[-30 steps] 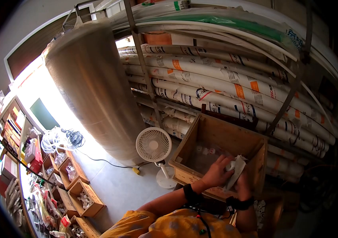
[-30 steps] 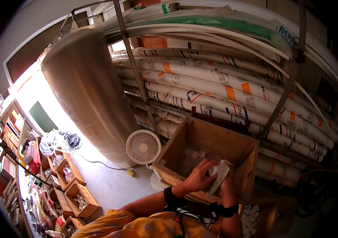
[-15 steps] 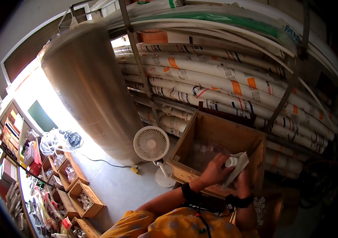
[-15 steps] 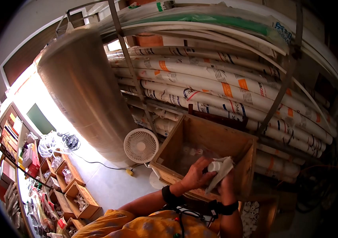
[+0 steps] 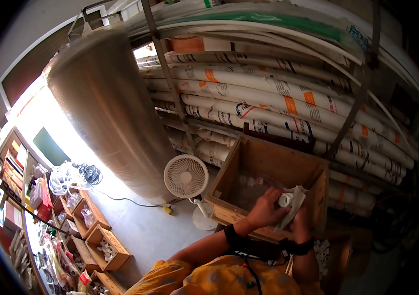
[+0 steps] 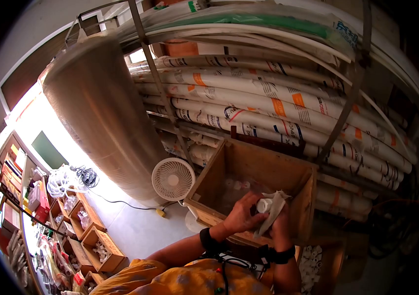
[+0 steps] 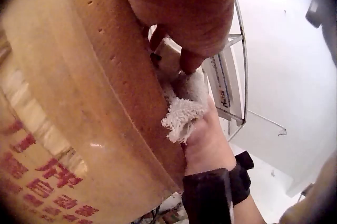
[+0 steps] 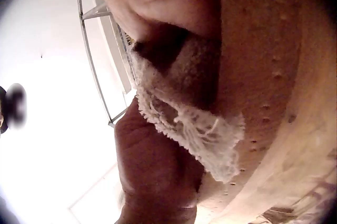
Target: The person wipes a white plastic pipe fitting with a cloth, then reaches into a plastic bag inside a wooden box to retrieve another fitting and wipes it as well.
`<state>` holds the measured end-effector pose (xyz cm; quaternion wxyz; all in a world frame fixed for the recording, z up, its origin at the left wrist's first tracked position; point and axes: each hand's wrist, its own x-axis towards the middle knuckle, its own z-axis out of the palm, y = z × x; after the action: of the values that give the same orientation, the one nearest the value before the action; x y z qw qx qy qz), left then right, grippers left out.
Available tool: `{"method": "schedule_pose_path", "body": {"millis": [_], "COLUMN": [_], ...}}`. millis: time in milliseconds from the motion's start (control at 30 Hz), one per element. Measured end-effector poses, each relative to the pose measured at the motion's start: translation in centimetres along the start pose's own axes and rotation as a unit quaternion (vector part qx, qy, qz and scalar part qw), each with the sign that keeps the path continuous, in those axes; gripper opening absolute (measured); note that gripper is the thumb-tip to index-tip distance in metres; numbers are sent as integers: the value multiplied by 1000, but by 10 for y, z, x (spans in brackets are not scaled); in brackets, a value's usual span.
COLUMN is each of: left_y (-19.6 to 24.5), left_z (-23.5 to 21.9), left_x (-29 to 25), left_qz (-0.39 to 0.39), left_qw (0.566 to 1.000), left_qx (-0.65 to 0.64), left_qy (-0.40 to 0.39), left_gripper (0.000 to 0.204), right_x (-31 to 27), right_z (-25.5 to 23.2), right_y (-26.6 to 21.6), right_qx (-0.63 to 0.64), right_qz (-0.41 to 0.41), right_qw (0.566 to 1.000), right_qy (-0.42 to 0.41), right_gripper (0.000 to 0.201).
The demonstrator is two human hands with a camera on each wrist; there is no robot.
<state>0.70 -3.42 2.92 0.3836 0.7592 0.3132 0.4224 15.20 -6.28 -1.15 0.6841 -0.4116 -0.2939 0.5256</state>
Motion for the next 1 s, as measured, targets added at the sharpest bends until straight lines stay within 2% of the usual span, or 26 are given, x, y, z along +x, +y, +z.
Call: {"method": "schedule_pose_path", "body": {"millis": [100,200,300,400,600,900,1000], "left_y": [-10,-9,-7,-9,-7,-12,-12], "left_z": [5,2,1,1,4,4,3], "left_x": [-1,-1,-1,-2,-2,-2,-1], "left_qz": [29,24,45,53,41,42,51], "left_qw": [999,998,997,997,999,997,997], "left_qx": [-28,-51,-66,-47,-17,-61,-63], "left_qy": [26,13,9,-2,11,-3,-14], "left_gripper": [47,46,46,48,46,44,44], "right_x": [2,0,7,2,-3,-5,0], "right_z": [5,11,-1,7,9,11,5], "right_y": [-4,-7,6,0,-7,-12,-2], "right_qx": [26,77,43,55,-6,61,57], "right_qz": [6,30,52,36,-6,22,18], "right_qw": [999,996,998,998,999,998,998], "right_qy": [-22,11,-2,1,-43,21,-9], "right_gripper": [28,28,28,24,19,23,23]}}
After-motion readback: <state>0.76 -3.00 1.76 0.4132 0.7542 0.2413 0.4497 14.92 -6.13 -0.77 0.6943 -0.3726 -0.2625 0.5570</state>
